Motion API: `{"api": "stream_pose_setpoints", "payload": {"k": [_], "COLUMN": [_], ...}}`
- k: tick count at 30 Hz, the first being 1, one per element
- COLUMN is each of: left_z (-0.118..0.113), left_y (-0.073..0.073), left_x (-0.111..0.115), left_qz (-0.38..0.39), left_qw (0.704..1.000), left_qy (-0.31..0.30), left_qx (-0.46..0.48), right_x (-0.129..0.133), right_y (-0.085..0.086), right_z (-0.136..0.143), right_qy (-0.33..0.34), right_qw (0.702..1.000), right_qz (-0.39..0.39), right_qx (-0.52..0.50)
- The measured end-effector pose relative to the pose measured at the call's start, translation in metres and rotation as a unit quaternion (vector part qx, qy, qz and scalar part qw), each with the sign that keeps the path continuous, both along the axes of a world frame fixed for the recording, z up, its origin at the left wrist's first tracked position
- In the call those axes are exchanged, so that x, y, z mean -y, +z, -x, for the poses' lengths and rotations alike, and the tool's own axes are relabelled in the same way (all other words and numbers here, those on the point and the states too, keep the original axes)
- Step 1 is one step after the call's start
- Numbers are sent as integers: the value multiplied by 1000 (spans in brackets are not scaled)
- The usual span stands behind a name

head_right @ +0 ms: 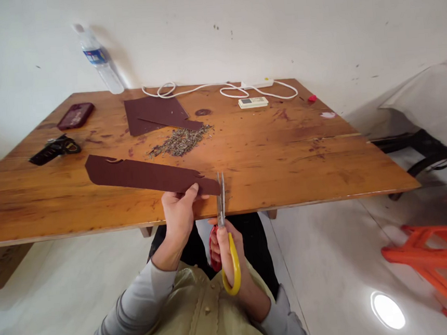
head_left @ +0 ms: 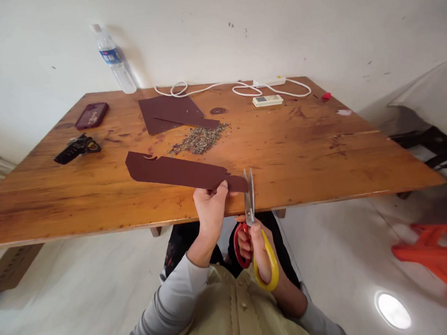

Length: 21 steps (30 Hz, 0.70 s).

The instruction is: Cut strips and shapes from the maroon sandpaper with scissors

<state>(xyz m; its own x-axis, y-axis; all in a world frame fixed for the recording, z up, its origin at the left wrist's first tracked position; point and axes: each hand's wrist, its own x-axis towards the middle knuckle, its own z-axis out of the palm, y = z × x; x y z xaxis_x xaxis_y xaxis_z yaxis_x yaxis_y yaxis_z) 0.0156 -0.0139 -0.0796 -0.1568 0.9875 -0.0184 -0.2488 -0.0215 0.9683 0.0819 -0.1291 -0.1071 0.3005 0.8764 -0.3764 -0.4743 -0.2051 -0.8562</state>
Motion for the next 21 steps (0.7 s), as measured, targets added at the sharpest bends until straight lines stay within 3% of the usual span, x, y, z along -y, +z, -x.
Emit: {"api": "stream_pose_setpoints", "payload": {"k": [10, 17, 21], "left_z": [-1, 0, 0], "left_y": [3, 0, -2], "left_x": [0, -1, -2], "left_qz": [4, -9, -13], "left_qw": [1000, 1000, 1000], "left_qy": [9, 10, 11], "left_qx": [10, -10, -14], "right_x": [0, 0, -1], "right_y": [-3, -5, -5], "right_z": [-5, -5, -8], "right_qy": [13, 38, 38], "right_qw": [1000, 994, 996], "right_qz": [-19, -89, -80], "right_qx": [3, 41, 32]}}
